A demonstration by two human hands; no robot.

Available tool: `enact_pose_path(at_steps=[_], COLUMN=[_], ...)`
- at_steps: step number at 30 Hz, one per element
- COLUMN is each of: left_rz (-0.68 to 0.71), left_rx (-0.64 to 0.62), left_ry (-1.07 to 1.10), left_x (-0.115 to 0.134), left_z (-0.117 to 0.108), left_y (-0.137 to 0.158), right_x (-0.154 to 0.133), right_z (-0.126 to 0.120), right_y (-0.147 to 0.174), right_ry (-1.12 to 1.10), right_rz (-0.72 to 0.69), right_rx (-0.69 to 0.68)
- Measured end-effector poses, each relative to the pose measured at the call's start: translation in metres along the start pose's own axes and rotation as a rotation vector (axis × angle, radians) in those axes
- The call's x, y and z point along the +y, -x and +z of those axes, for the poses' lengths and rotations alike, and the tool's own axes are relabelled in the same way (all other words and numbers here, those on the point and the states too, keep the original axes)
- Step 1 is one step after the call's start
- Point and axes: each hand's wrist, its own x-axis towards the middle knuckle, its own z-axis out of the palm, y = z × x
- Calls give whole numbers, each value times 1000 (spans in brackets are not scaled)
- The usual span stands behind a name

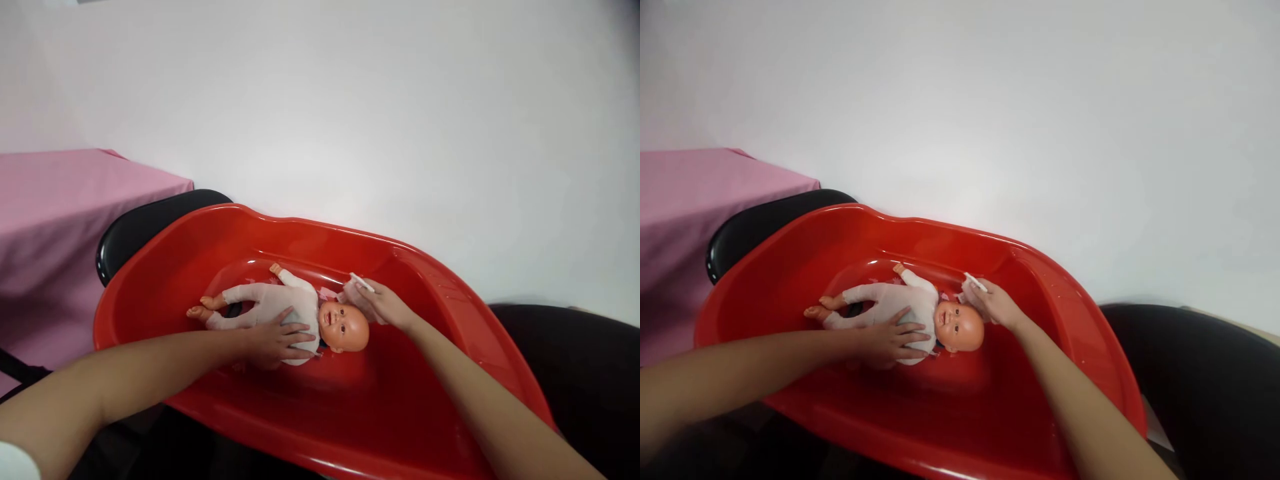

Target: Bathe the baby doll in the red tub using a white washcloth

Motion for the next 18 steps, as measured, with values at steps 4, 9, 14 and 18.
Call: enact_pose_path(at_steps=[4,9,14,18], left_rz=[5,-44,-163,-250], left_rx=[-21,-58,-4,0], left_ry=[-77,72,283,352], left_x=[9,14,21,27], left_z=[3,5,2,0], left_y=[-4,-11,-17,-22], right_x=[3,-1,-8,-8], right_z=[2,-7,-6,-3], right_y=[1,5,15,17], right_ry=[198,260,223,204], right_rz=[-53,132,179,189], right_rx=[-159,-327,-335,-322])
